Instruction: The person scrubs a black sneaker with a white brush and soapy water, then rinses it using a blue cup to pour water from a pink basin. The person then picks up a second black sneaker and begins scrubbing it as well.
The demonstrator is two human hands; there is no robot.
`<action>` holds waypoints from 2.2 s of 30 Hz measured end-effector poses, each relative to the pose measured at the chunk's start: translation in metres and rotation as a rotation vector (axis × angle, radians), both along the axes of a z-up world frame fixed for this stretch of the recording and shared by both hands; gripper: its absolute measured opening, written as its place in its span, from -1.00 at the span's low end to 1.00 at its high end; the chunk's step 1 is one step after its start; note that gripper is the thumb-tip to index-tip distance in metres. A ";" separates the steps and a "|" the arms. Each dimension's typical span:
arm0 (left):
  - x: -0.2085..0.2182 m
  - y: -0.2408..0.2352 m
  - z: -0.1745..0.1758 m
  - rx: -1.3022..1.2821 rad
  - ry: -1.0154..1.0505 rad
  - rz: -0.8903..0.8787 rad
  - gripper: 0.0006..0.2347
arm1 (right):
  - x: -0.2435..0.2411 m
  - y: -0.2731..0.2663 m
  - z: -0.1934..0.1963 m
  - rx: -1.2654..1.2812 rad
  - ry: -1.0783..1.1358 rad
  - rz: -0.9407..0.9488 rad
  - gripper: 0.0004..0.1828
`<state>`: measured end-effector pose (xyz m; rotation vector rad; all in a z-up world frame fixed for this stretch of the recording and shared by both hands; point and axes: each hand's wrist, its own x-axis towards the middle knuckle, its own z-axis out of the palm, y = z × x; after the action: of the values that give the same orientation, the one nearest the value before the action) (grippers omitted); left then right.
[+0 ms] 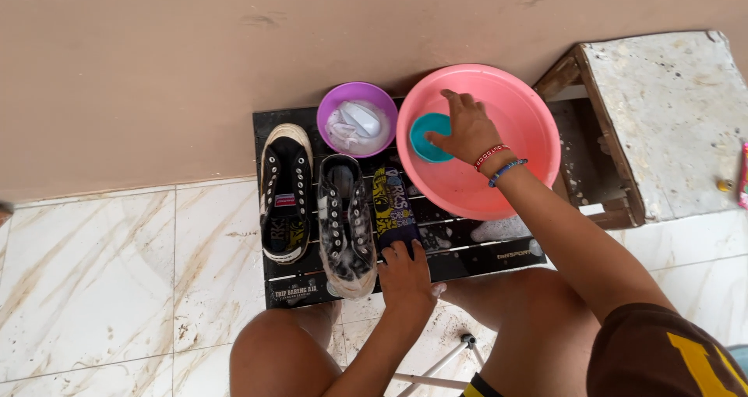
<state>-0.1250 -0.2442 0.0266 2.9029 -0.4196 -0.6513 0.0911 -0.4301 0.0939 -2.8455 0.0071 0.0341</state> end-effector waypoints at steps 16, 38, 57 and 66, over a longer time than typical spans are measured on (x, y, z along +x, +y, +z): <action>-0.002 0.001 -0.018 -0.014 -0.089 0.003 -0.10 | -0.001 -0.058 -0.046 -0.037 -0.215 0.120 -0.76; 0.008 -0.004 0.002 0.068 0.084 0.045 -0.13 | 0.047 0.066 0.053 0.523 -0.308 0.104 -0.57; 0.004 -0.008 -0.017 0.058 0.056 0.052 0.00 | 0.029 0.009 0.031 0.223 -0.532 0.213 -0.43; -0.016 -0.057 -0.093 0.352 -0.567 0.440 -0.24 | -0.005 -0.035 0.004 -0.156 -0.304 -0.034 -0.65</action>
<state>-0.1405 -0.3007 -0.0662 3.3089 0.3214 0.1923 0.0861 -0.4652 0.0978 -2.9737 -0.0070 -0.4232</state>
